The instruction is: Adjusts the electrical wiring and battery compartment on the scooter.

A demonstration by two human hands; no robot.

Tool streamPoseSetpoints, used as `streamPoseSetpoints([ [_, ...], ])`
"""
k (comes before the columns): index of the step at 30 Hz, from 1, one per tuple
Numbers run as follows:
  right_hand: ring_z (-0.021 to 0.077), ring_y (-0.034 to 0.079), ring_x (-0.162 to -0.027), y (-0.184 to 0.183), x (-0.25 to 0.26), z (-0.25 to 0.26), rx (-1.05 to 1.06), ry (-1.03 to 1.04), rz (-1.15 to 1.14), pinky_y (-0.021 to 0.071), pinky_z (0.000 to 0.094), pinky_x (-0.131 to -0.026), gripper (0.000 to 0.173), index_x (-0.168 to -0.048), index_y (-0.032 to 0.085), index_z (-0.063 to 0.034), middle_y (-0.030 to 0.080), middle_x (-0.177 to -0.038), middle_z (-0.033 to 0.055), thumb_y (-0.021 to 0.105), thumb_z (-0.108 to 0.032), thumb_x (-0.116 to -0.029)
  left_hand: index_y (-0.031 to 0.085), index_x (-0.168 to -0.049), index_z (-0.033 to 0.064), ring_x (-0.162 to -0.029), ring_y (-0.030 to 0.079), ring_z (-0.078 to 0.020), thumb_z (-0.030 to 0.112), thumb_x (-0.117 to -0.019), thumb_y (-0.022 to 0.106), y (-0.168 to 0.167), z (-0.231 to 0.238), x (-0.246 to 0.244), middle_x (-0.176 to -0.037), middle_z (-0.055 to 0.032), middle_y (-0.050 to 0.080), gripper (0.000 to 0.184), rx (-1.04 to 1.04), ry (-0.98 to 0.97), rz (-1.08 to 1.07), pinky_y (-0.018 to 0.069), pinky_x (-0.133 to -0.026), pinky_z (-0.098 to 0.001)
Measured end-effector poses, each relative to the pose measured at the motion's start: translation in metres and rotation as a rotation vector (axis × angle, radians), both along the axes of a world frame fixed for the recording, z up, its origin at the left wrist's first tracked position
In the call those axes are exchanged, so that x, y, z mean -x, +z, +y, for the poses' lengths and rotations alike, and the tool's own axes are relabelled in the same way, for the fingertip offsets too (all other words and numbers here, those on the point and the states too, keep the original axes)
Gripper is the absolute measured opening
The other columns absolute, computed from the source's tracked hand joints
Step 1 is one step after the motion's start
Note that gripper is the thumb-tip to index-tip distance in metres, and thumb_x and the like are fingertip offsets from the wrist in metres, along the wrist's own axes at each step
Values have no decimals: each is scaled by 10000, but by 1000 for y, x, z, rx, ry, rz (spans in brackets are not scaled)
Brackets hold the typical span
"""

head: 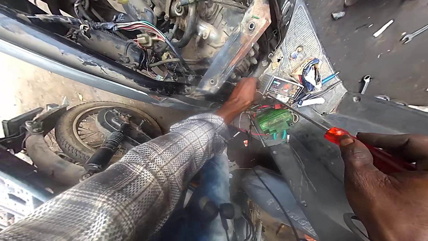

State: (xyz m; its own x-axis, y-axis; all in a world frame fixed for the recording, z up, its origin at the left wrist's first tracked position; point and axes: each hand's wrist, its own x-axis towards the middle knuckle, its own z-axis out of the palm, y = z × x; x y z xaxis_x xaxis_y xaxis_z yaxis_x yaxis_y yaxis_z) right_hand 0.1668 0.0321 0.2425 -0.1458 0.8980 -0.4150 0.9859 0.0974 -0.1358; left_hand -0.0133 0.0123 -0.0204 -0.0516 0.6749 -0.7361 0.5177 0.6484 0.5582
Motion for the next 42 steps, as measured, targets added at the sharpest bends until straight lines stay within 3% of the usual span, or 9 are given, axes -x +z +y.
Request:
streamPoseSetpoints([
  [2, 340, 650, -854, -1, -2, 1, -4, 1, 1, 466, 574, -696, 395, -1025, 701, -46, 672, -929, 173, 555, -410, -980, 685, -1190, 4, -800, 746, -184, 187, -1041, 612, -2, -5, 0, -973, -125, 740, 247, 127, 232, -266, 640, -764, -362],
  [4, 323, 654, -842, -1, -3, 1, -4, -4, 2, 472, 558, -694, 401, -1016, 700, -45, 673, -913, 159, 553, -417, -979, 549, -1286, -61, -724, 755, -224, 147, -1111, 458, -2, -13, -7, -936, -181, 720, 286, 296, 588, -564, 659, -681, -364],
  [7, 314, 658, -833, 0, -2, 1, 3, -11, 6, 482, 549, -694, 380, -1024, 706, -36, 678, -912, 161, 566, -387, -979, 409, -1462, 4, -757, 760, -289, 6, -1070, 438, -3, -17, -19, -1051, -245, 683, 393, 411, 789, -640, 665, -700, -402],
  [9, 322, 658, -847, 1, 0, 2, 12, -9, -1, 481, 555, -703, 372, -1032, 705, -34, 679, -921, 167, 566, -375, -983, 468, -1432, 11, -746, 758, -288, 11, -1051, 507, -8, -15, -28, -1062, -253, 685, 383, 409, 806, -610, 662, -678, -398],
  [16, 308, 657, -837, 3, 2, 7, 15, -5, -1, 482, 545, -702, 344, -1015, 701, -34, 679, -911, 163, 577, -354, -981, 621, -1236, -16, -721, 772, -249, 212, -1066, 591, -15, -13, -37, -1030, -215, 727, 286, 319, 607, -436, 675, -661, -390],
  [22, 301, 661, -846, 0, -2, 6, 9, -2, 1, 491, 546, -702, 371, -1023, 702, -50, 679, -928, 156, 562, -391, -984, 549, -1366, 38, -835, 767, -305, 14, -1052, 492, -13, -9, -31, -1138, -216, 678, 320, 247, 680, -409, 671, -671, -465],
  [26, 303, 663, -850, 1, -2, 5, 14, -15, 0, 493, 547, -709, 341, -1026, 705, -45, 683, -925, 157, 579, -358, -980, 601, -1281, 18, -832, 772, -284, 184, -1084, 540, -11, 0, -21, -1144, -211, 690, 265, 283, 627, -408, 676, -682, -444],
  [31, 300, 660, -843, 1, -1, 2, -6, -13, 4, 494, 536, -708, 346, -1022, 708, -42, 681, -920, 157, 575, -358, -979, 643, -1181, 8, -742, 764, -230, 134, -1012, 654, -14, 10, -15, -984, -175, 734, 211, 324, 478, -414, 662, -640, -389],
  [42, 306, 661, -853, 2, 1, 2, -3, -22, 7, 491, 536, -716, 337, -1031, 712, -34, 683, -926, 162, 583, -341, -982, 670, -1141, 41, -747, 754, -198, 105, -952, 734, -24, 28, -11, -957, -128, 740, 209, 345, 204, -310, 652, -657, -383],
])
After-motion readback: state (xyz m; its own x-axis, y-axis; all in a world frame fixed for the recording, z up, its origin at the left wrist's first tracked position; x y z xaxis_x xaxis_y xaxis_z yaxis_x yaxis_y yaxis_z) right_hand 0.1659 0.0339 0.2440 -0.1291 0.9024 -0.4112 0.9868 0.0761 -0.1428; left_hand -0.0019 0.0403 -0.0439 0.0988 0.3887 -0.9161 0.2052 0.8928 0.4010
